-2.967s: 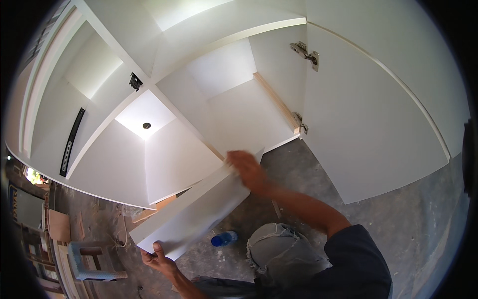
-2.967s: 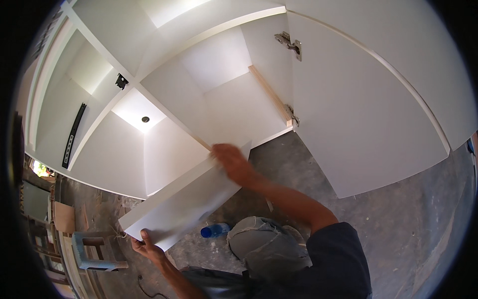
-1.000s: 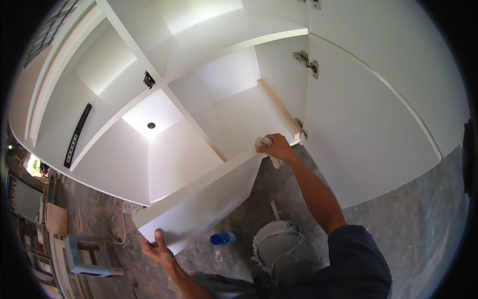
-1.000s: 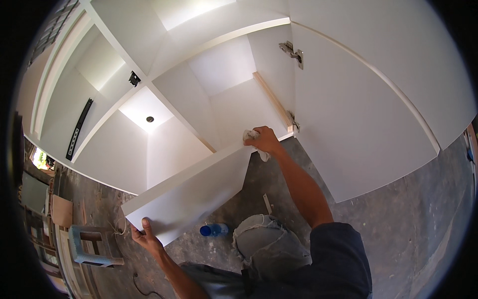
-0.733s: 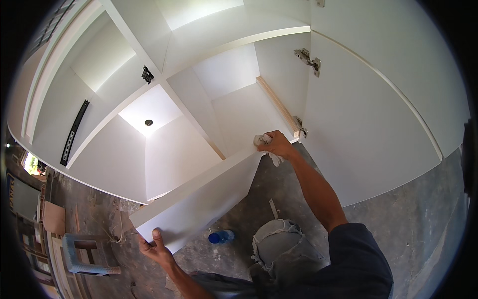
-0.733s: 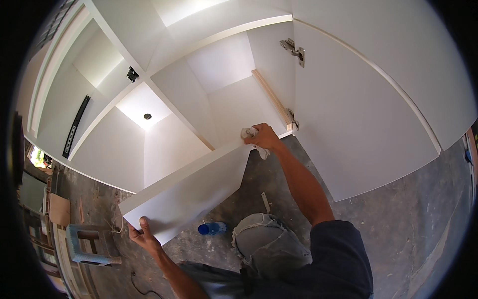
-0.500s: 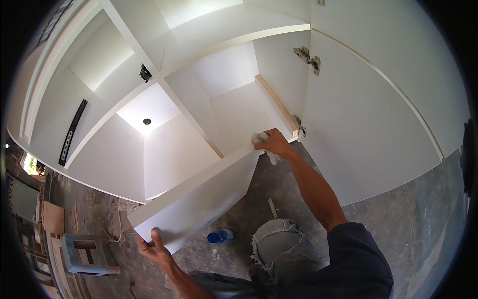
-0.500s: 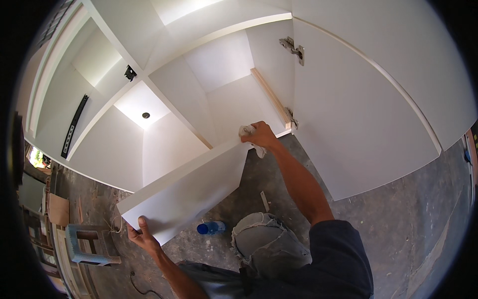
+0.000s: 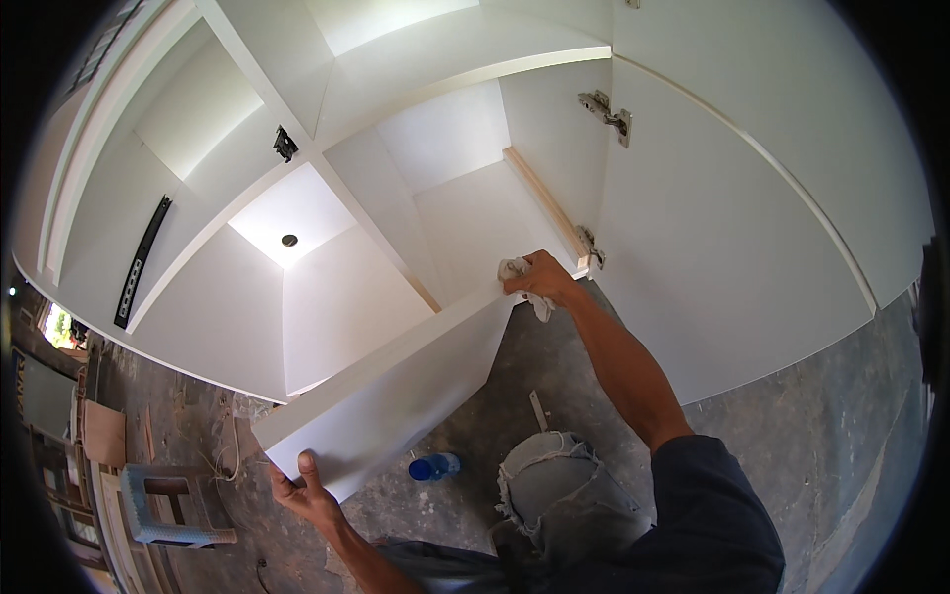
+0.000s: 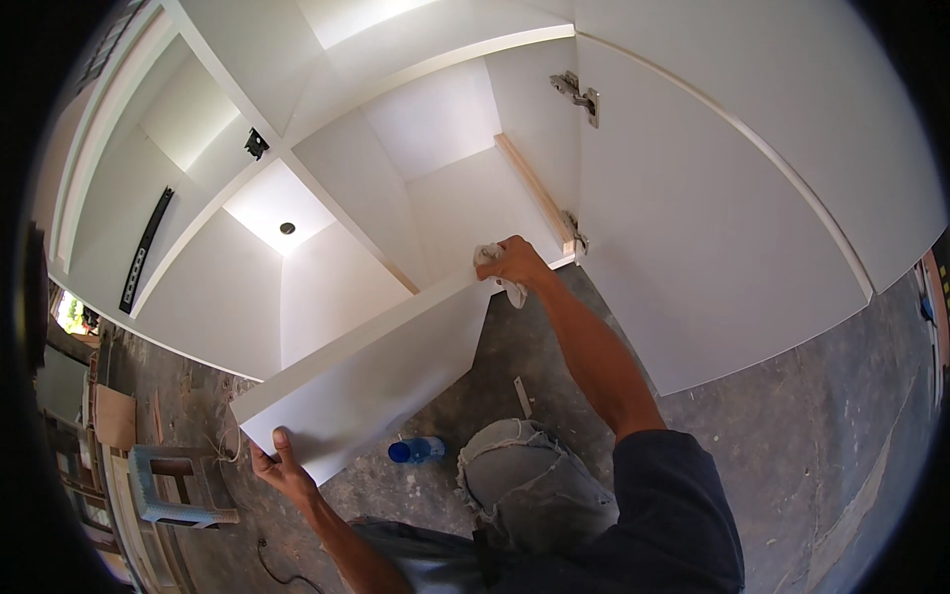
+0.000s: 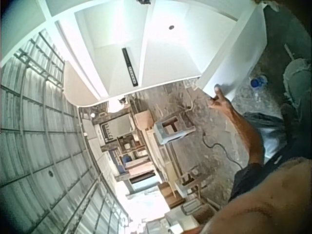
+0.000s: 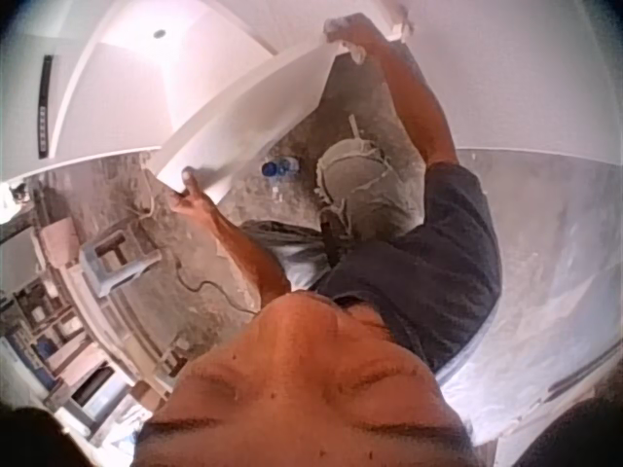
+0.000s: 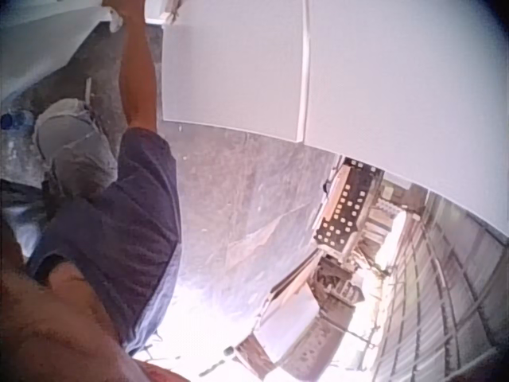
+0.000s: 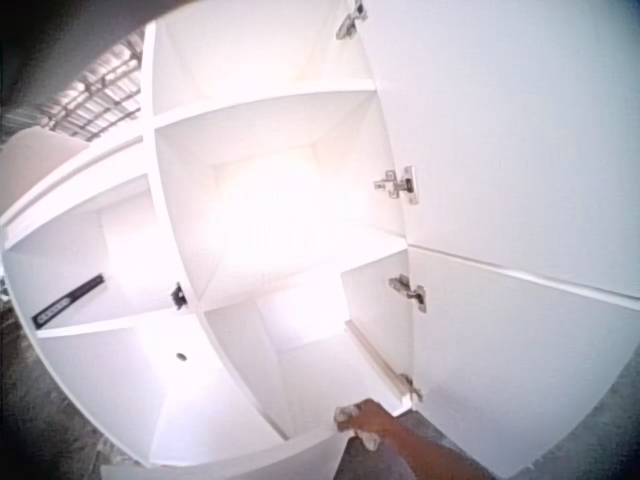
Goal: The person wipes the edges and surfaces of white cabinet panels with a cloth and applies a substance using a brush.
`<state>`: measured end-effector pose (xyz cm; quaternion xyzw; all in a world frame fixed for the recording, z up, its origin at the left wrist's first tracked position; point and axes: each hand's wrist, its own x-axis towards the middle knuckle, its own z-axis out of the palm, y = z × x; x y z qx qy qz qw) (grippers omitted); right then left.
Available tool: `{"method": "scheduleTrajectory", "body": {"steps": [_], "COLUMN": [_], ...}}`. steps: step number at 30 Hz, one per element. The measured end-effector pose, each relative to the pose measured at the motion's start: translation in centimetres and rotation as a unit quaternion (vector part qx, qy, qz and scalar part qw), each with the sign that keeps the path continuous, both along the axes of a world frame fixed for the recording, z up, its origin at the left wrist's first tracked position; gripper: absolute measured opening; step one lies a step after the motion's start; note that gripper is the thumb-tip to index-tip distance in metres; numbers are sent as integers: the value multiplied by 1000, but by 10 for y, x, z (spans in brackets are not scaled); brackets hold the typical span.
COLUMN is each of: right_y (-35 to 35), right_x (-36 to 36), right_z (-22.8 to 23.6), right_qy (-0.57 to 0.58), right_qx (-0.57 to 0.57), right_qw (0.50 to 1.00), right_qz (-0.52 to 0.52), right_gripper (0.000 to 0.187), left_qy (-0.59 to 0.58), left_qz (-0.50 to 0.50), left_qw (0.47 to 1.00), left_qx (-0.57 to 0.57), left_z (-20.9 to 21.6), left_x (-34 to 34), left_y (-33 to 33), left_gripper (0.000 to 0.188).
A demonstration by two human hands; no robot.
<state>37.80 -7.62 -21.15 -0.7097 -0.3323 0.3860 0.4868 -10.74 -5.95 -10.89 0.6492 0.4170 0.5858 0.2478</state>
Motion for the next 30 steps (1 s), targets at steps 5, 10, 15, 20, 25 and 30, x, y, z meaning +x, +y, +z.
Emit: {"method": "scheduleTrajectory", "body": {"steps": [5, 10, 15, 20, 25, 30], "right_y": [-2, -2, -3, 0, 1, 2], "right_x": [-4, 6, 2, 3, 9, 4], "right_z": [5, -4, 3, 2, -3, -1], "right_qy": [-7, -22, -14, -35, -22, -25], "right_qx": [3, -2, 7, -2, -1, -2], "right_qw": [1000, 1000, 1000, 999, 1000, 1000], "right_qz": [-12, -8, 2, 5, 3, 9], "right_gripper": [40, 42, 41, 37, 37, 36], "left_qy": [-4, -7, -14, -17, -8, -4], "left_qz": [-17, -18, -17, -21, -17, -11], "left_qw": [1000, 1000, 1000, 1000, 1000, 1000], "left_qx": [8, 7, 12, 12, 6, 22], "left_z": [-1, -1, 3, -1, 0, 2], "left_x": [-3, 2, 4, 2, 3, 2], "left_y": [1, 1, -1, 0, 0, 0], "left_gripper": [39, 41, 43, 43, 42, 41]}}
